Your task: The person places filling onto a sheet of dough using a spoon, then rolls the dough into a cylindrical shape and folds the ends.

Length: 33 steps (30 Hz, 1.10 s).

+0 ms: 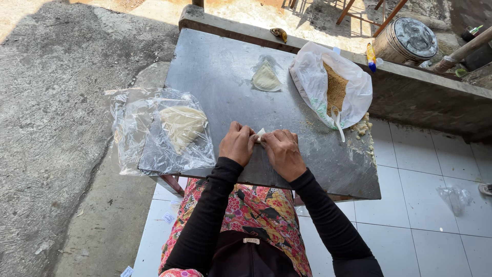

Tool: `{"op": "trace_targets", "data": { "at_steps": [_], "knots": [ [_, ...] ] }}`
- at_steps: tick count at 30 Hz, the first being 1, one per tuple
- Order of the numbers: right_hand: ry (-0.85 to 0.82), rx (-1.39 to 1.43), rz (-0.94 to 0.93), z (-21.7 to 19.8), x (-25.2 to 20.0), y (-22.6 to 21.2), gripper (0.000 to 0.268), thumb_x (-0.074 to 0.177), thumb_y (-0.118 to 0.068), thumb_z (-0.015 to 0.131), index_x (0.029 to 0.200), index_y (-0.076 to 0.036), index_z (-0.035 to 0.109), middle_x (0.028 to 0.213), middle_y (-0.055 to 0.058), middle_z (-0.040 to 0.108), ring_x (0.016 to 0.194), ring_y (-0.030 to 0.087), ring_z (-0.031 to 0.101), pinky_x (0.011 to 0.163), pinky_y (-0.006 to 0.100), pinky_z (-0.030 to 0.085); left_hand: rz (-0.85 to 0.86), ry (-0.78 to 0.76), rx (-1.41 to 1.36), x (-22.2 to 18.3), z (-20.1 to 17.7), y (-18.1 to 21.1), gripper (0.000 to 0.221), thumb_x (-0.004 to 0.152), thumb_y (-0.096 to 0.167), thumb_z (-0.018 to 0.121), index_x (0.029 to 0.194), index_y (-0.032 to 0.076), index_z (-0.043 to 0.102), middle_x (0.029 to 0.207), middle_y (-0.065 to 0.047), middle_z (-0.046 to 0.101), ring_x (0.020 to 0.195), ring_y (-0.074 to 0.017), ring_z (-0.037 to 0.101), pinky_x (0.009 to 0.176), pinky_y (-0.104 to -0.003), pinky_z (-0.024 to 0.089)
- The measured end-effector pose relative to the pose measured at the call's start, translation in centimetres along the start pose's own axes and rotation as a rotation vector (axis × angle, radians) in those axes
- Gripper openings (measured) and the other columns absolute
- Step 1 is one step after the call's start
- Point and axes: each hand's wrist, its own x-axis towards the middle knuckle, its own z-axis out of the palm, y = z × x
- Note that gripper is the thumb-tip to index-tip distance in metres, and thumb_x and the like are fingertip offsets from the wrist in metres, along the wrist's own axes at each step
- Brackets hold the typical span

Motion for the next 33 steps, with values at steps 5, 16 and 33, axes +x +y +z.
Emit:
{"op": "trace_targets", "data": {
  "at_steps": [5, 16, 33],
  "knots": [
    [0.062, -0.088, 0.031, 1.1, -0.2, 0.2, 0.012, 0.096, -0.014, 0.07, 0.107, -0.008, 0.073, 0.102, 0.005, 0.068, 0.1, 0.024, 0.062, 0.089, 0.039, 0.042, 0.043, 0.107, -0.077, -0.5, -0.6, 0.4, 0.017, 0.1, 0.022, 0.065, 0.101, 0.006, 0.07, 0.105, -0.012, 0.061, 0.087, -0.0307, 0.068, 0.073, -0.042, 0.056],
    [-0.109, -0.468, 0.006, 3.3, -0.1, 1.6, 0.048, 0.092, -0.008, 0.062, 0.14, -0.006, 0.062, 0.137, 0.008, 0.059, 0.124, 0.024, 0.05, 0.102, 0.043, 0.034, -0.007, 0.131, -0.153, -0.7, -1.3, 1.0, 0.017, 0.102, 0.018, 0.061, 0.108, 0.004, 0.067, 0.107, -0.013, 0.061, 0.083, -0.0279, 0.069, 0.072, -0.038, 0.058],
    [0.018, 0.084, 0.11, 2.9, 1.4, 4.4, 0.047, 0.093, -0.007, 0.064, 0.139, -0.017, 0.064, 0.129, 0.008, 0.063, 0.12, 0.025, 0.056, 0.103, 0.041, 0.035, 0.054, 0.153, -0.089, -0.8, -0.8, 0.8, 0.016, 0.101, 0.018, 0.062, 0.109, 0.006, 0.068, 0.109, -0.012, 0.061, 0.083, -0.0302, 0.071, 0.069, -0.041, 0.057]
  ]
}}
